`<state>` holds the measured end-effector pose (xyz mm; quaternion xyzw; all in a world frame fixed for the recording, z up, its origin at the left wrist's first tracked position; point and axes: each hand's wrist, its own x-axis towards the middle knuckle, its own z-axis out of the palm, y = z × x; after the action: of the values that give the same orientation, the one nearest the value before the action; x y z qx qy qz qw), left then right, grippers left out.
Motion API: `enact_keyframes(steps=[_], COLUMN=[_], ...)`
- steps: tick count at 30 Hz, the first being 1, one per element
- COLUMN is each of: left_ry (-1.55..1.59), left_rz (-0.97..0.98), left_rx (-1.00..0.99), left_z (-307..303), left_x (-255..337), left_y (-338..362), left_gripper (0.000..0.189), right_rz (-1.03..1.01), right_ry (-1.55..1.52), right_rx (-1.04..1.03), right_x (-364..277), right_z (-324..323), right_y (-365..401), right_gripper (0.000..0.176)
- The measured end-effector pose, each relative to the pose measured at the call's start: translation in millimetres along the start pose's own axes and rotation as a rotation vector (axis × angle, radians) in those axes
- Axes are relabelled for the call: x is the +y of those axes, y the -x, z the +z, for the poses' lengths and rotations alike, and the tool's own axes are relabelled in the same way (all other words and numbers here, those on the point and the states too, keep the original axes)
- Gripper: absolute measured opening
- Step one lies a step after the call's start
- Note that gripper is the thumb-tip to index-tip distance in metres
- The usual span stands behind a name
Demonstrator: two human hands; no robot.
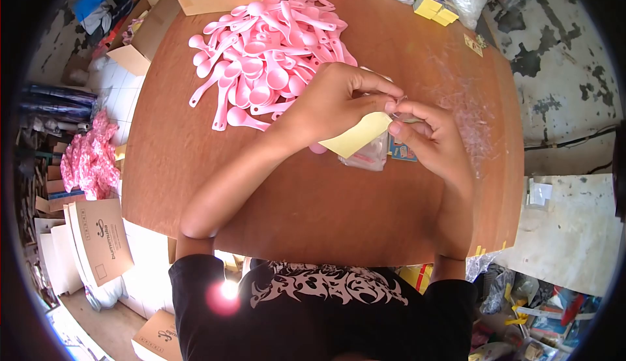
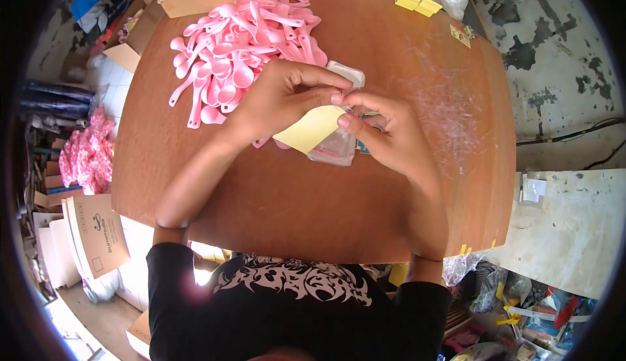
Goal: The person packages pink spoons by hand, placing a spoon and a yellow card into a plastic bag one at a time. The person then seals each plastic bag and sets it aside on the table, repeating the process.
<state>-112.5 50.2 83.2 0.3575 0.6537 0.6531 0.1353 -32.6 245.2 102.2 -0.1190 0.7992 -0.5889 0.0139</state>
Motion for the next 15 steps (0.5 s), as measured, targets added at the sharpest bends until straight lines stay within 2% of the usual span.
enact_keyframes(steps=[5,7,8,10,11,12,13,15], left_ry=[0.021,-0.103,-0.104,-0.361,-0.362,-0.455,-0.547,-0.556], left_rz=[0.043,0.251,0.251,0.289,0.287,0.171,0.053,0.047], left_rx=[0.072,0.062,0.064,-0.008,-0.002,-0.033,-0.067,0.040], left_z=[10.5,8.9,5.9,-7.8,-18.7,-33.1,-46.9,-69.3], left_x=[-2.2,-7.7,-9.6,5.1,10.2,14.3,19.6,35.7], left_y=[3.4,1.4,2.5,6.7,8.6,10.1,11.8,16.0], left_gripper=[0.014,0.026,0.026,0.041,0.041,0.046,0.051,0.047], right_rz=[0.088,0.088,0.039,-0.012,-0.020,-0.027,-0.026,-0.050], right_ry=[-0.005,0.027,0.074,0.122,0.001,-0.121,-0.123,-0.065], right_rx=[-0.062,-0.075,-0.065,-0.061,0.064,0.189,0.184,0.358], right_x=[7.8,10.9,12.5,10.1,4.9,1.7,1.2,1.8], right_z=[5.1,6.8,6.3,7.4,9.4,11.9,14.4,19.5], right_y=[2.0,1.2,1.0,-1.9,-4.9,-7.5,-10.6,-20.1], right_gripper=[0.022,0.023,0.024,0.026,0.026,0.026,0.026,0.024])
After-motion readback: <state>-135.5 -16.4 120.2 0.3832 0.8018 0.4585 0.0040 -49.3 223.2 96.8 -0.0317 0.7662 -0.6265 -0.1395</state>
